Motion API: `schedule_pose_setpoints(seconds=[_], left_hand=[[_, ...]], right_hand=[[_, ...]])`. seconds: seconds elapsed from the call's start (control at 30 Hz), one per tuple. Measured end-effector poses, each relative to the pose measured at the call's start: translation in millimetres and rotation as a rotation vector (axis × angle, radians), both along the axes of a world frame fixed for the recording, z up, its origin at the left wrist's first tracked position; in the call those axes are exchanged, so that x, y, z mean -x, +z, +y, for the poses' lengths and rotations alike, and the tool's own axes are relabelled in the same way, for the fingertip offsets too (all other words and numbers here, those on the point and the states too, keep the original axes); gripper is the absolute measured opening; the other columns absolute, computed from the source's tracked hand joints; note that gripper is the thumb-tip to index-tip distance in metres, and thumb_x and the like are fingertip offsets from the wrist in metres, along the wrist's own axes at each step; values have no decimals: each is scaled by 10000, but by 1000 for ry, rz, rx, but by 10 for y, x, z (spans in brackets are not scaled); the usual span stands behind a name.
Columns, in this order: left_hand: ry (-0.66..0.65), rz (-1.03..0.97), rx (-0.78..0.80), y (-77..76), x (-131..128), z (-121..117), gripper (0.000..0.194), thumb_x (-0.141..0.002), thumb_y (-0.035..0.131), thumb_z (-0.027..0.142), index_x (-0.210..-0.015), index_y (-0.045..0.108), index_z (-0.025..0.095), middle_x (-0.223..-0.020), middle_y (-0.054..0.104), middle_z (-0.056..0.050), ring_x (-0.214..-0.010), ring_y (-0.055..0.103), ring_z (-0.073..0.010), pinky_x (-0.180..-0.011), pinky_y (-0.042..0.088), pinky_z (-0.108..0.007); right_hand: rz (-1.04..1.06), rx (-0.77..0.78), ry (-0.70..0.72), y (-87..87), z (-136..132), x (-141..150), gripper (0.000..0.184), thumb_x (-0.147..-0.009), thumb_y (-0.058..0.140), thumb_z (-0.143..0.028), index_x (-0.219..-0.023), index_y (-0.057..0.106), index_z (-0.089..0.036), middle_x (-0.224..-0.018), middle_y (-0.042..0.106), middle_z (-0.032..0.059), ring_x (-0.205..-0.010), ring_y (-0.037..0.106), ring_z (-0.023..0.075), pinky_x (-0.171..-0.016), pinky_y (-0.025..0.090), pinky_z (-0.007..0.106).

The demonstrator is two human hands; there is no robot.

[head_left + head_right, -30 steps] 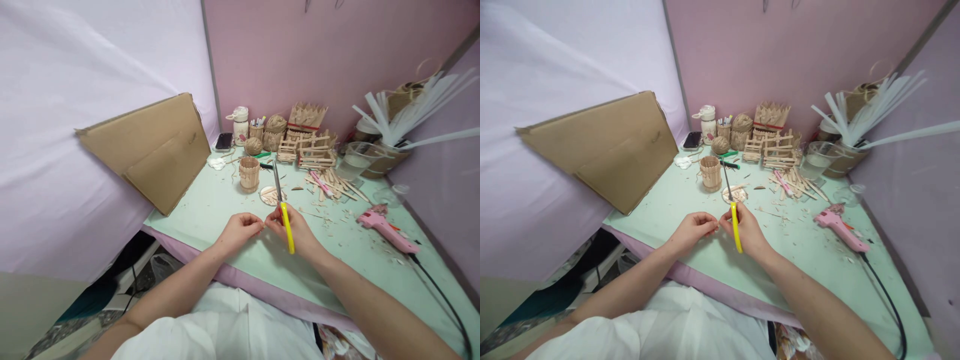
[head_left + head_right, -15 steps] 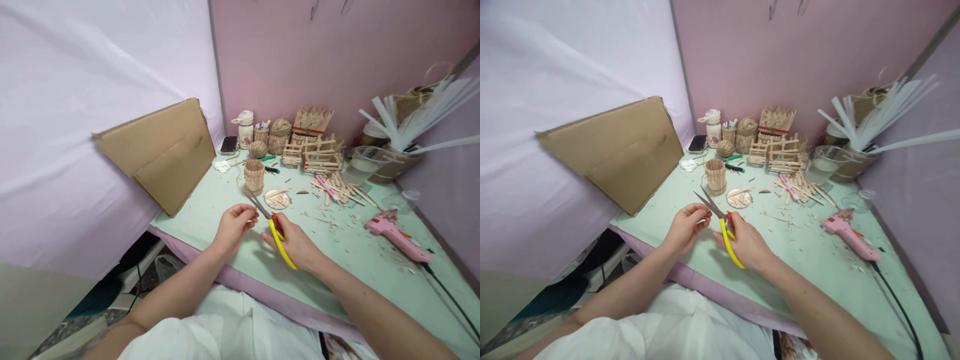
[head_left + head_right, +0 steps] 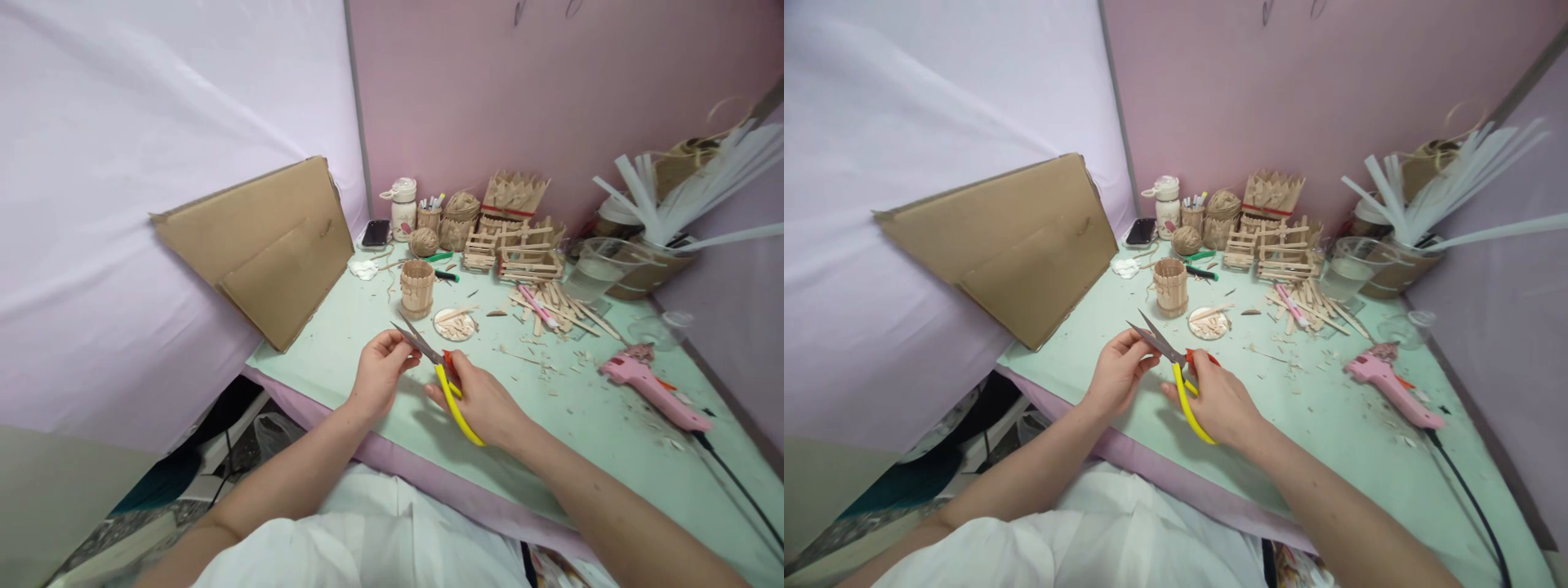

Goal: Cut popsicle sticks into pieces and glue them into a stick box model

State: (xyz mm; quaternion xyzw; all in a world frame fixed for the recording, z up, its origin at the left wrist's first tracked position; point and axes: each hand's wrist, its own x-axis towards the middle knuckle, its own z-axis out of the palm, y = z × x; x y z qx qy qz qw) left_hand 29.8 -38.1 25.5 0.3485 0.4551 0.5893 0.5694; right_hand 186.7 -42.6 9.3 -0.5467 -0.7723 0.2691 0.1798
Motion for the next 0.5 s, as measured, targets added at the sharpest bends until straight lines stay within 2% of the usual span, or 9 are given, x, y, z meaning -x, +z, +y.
schedule_pose_setpoints(seconds=[0.2,0.5], left_hand=[[-3,-20,-10,-17,10,0,111,-661,656,233,-711,605,149,-696,595,15,-633,545,-71,-647,448,-218],[-40,-45,28,44,66,14,208,-633,713,286,-723,588,146,-666,600,11,-614,550,-69,-633,452,-218]], right_hand=[[-9,18,32,-1,5,-13,239,-810,464,-433,-765,344,-232,-683,527,-13,-536,431,135,-505,254,239],[105,58,76,-9,68,-45,252,-807,466,-418,-710,320,-237,-612,485,-35,-538,426,136,-522,291,245]])
